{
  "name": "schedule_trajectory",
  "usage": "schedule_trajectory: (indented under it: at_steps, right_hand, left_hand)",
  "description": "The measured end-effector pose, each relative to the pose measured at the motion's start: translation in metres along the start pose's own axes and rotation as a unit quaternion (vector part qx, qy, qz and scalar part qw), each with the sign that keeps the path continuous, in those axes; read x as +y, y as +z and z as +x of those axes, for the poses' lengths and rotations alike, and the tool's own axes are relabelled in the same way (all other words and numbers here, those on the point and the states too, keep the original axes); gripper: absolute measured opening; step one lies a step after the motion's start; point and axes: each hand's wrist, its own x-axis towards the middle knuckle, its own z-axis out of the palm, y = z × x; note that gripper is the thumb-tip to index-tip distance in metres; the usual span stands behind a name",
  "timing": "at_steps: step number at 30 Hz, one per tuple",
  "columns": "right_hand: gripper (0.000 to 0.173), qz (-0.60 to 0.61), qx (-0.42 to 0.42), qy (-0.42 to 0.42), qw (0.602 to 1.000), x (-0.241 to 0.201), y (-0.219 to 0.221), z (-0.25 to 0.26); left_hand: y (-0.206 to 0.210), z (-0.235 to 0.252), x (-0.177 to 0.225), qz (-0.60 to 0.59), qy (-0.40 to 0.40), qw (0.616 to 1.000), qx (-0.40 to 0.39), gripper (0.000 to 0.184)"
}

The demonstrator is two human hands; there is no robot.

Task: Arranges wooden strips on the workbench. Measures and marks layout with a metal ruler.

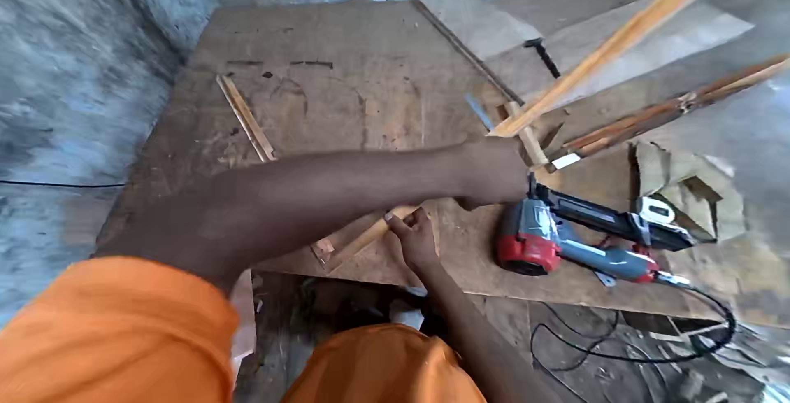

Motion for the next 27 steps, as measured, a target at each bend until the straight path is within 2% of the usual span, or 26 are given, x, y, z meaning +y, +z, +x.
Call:
schedule_trajectory:
  at_steps: [2,5,8,11,13,16,20,23,27]
  right_hand:
    - [0.036,0.032,0.001,0.019,0.999,0.019,-0.012,0.017]
    - [0.032,0.053,0.002,0.075,0.996,0.023,-0.022,0.031]
    - [0.034,0.027,0.002,0.118,0.993,0.029,-0.034,0.051]
    - [0.031,0.02,-0.004,0.142,0.99,0.023,-0.043,0.066]
    - [0.03,0.044,-0.018,0.158,0.986,0.018,-0.047,0.077]
    - [0.032,0.056,-0.026,0.184,0.981,0.026,-0.054,0.093]
    - [0.032,0.157,-0.042,0.21,0.964,0.033,-0.061,0.107]
    - [0.032,0.153,-0.039,0.226,0.961,0.026,-0.062,0.11]
    - [0.031,0.151,-0.045,0.244,0.957,0.018,-0.065,0.114]
  left_hand:
    - [0.021,-0.037,-0.003,-0.063,-0.048,0.996,0.051,0.028]
    - [0.078,-0.115,0.004,-0.187,-0.219,0.955,0.074,0.036]
    - [0.159,-0.184,0.046,-0.256,-0.429,0.861,0.098,0.042]
    - [0.256,-0.207,0.111,-0.294,-0.568,0.756,0.139,0.065]
    - [0.303,-0.197,0.141,-0.318,-0.601,0.722,0.13,0.082]
    - [0.331,-0.169,0.157,-0.298,-0.625,0.704,0.158,0.087]
    - [0.331,-0.143,0.151,-0.264,-0.651,0.683,0.2,0.074]
    - [0.329,-0.137,0.147,-0.256,-0.646,0.692,0.195,0.062]
    - [0.32,-0.134,0.142,-0.259,-0.644,0.691,0.199,0.057]
